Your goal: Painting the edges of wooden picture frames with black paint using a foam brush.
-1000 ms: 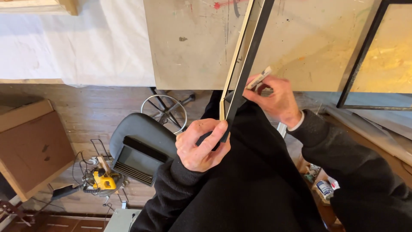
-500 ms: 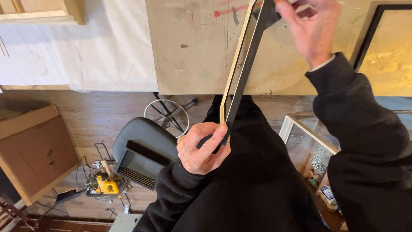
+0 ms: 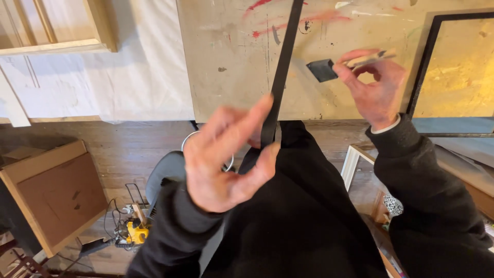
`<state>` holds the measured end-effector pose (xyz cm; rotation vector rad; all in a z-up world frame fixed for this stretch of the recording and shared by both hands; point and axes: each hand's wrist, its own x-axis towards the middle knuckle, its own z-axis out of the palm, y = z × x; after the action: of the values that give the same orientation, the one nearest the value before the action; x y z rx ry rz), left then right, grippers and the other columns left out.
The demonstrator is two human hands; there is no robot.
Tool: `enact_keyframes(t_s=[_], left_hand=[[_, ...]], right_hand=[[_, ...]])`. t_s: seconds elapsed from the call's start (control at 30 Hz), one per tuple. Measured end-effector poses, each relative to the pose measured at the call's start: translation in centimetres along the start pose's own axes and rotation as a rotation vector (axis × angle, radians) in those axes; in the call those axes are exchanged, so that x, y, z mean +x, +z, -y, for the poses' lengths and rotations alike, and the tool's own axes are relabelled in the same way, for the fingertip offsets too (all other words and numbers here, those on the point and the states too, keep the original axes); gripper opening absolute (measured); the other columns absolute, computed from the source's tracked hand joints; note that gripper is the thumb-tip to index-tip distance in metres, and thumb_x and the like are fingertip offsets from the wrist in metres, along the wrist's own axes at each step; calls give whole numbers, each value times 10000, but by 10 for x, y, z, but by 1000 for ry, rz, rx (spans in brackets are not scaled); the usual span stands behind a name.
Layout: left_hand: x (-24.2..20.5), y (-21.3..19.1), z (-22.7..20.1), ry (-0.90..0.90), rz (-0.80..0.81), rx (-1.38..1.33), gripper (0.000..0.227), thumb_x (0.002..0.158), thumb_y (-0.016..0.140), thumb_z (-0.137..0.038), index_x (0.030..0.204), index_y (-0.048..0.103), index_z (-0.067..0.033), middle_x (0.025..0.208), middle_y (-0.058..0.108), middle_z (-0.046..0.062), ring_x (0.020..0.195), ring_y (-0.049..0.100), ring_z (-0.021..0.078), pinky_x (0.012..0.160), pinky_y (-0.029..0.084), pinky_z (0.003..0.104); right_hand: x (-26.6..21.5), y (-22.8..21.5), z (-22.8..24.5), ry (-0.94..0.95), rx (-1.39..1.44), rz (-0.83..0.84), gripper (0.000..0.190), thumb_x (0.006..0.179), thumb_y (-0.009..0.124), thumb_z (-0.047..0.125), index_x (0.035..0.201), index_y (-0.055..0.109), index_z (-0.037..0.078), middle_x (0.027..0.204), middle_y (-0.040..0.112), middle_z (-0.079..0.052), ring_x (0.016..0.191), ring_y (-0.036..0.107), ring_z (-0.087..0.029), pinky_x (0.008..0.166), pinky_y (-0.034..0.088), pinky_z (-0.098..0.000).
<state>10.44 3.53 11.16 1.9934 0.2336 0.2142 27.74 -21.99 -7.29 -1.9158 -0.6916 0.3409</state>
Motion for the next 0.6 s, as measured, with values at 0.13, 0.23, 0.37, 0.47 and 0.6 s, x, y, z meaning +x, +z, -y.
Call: enact_keyframes(t_s=[0.13,0.23,0.37,0.47,0.6], left_hand=[[62,-25,-30,-112,154,-59,521,958,760,-86,1448,593,-30,1001,639,53,818,672,102,724,609,241],[93,-20,-15,-185,264,-141,485,971,723,-132,1428,585,-45,988,656,30,764,669,74,643,608,221],[106,-1,32,-45,362,-289,347,1058,706,-147,1383,629,-52,1004,705,4,776,712,54,669,624,227],[106,12,55,52,341,-331,236,1093,716,-133,1295,660,-25,998,694,27,784,692,74,687,614,237],[104,17,68,91,274,-308,169,1101,732,-156,1149,664,-8,982,678,36,787,675,77,679,589,236]], right_hand=[[-7,14,-6,68,23,35,140,1071,776,126,1142,721,20,1012,756,-99,835,725,-126,734,608,-273],[-14,29,4,219,194,16,164,1062,777,96,1185,723,1,1061,728,-74,911,674,-105,812,573,-257],[-24,56,9,409,224,89,204,967,788,107,1137,715,20,971,736,-21,809,655,-81,707,544,-239],[-33,72,11,395,235,141,179,953,789,103,1101,731,20,949,740,-33,798,670,-86,712,550,-241],[-35,87,9,290,193,173,177,957,797,100,1096,735,8,931,754,-61,777,689,-100,729,574,-250]])
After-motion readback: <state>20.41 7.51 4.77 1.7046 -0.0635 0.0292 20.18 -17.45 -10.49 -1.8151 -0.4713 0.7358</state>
